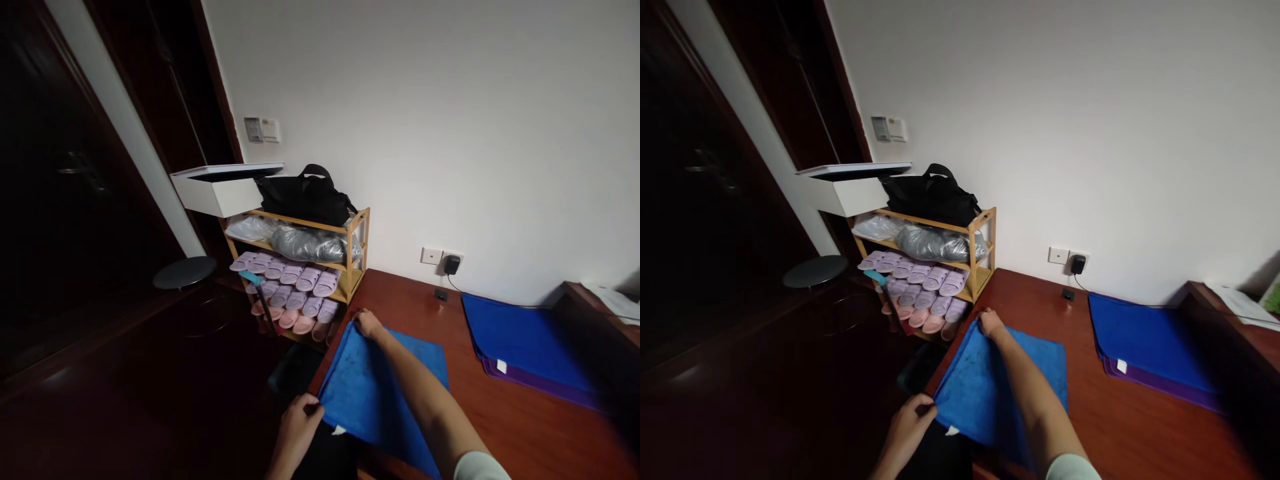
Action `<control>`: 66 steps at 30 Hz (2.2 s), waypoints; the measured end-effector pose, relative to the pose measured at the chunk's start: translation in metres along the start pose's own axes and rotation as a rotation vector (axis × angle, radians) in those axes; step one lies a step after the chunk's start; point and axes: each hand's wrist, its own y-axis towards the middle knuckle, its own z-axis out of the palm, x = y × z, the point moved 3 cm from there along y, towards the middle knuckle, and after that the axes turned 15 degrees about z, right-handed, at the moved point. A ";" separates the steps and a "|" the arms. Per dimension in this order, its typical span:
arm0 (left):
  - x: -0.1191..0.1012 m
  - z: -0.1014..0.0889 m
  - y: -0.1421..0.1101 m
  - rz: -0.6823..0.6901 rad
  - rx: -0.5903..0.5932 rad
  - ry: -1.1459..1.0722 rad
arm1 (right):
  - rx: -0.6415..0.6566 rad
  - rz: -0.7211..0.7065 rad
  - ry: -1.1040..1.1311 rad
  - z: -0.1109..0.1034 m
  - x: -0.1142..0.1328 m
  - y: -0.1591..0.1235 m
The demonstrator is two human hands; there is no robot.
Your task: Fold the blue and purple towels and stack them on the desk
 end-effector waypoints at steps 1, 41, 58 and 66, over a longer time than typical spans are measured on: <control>-0.001 -0.001 0.000 -0.007 0.009 -0.012 | 0.001 -0.004 0.028 -0.003 0.001 -0.001; -0.257 -0.100 -0.017 0.884 -0.168 -0.215 | -0.735 -0.056 0.817 -0.251 -0.085 -0.470; -0.251 -0.100 -0.019 0.790 -0.213 -0.366 | -0.736 -0.037 0.713 -0.248 -0.082 -0.474; -0.253 -0.098 -0.020 0.772 -0.225 -0.409 | -0.680 -0.103 0.714 -0.249 -0.077 -0.474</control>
